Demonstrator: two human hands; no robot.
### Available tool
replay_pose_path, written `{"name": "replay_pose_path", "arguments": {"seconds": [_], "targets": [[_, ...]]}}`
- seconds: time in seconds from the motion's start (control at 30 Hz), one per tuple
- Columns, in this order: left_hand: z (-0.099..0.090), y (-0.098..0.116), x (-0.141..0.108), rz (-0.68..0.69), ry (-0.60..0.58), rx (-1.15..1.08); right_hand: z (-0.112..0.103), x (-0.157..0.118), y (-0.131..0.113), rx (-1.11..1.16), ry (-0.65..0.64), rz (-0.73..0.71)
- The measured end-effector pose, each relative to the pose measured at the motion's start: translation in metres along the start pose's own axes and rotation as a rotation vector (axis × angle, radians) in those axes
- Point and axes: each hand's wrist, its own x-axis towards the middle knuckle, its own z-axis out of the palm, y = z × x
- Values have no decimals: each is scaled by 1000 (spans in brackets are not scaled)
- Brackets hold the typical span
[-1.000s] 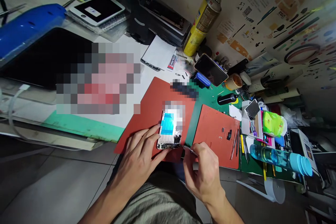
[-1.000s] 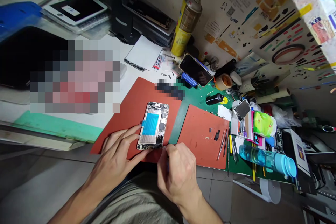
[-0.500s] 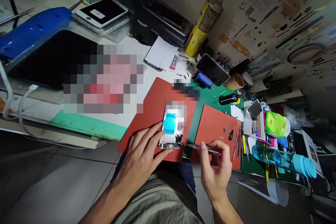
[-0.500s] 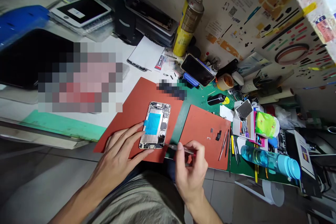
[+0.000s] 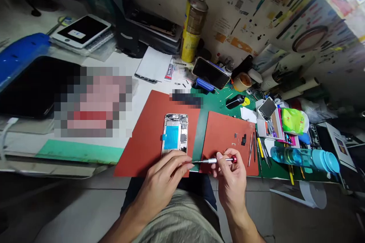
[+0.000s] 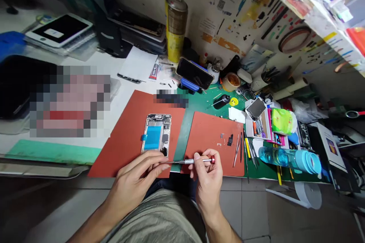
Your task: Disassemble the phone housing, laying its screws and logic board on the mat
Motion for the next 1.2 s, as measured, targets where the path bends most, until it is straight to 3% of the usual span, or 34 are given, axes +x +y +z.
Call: {"name": "replay_pose_path", "arguments": {"seconds": [0.17,0.33,0.43,0.57,0.67,0.77,1.2], "targets": [[4,0,8,141,-74,80,-20,-6,4,63,41,17],[19,4,30,283,-177,203,-63,-20,3,121,299,-64],[47,21,52,308,-272,142,-89,-30,2,130,426,-91],[98,39,75,293,-405,156,-112,-38,7,111,516,-91],[131,41,85,269,-487,342,-122,-39,13,136,542,-127],[149,42,92,260,-549,522,-129,-38,17,175,552,-133],[173,45,106,232,-634,705,-135,-42,16,259,565,-54]]}}
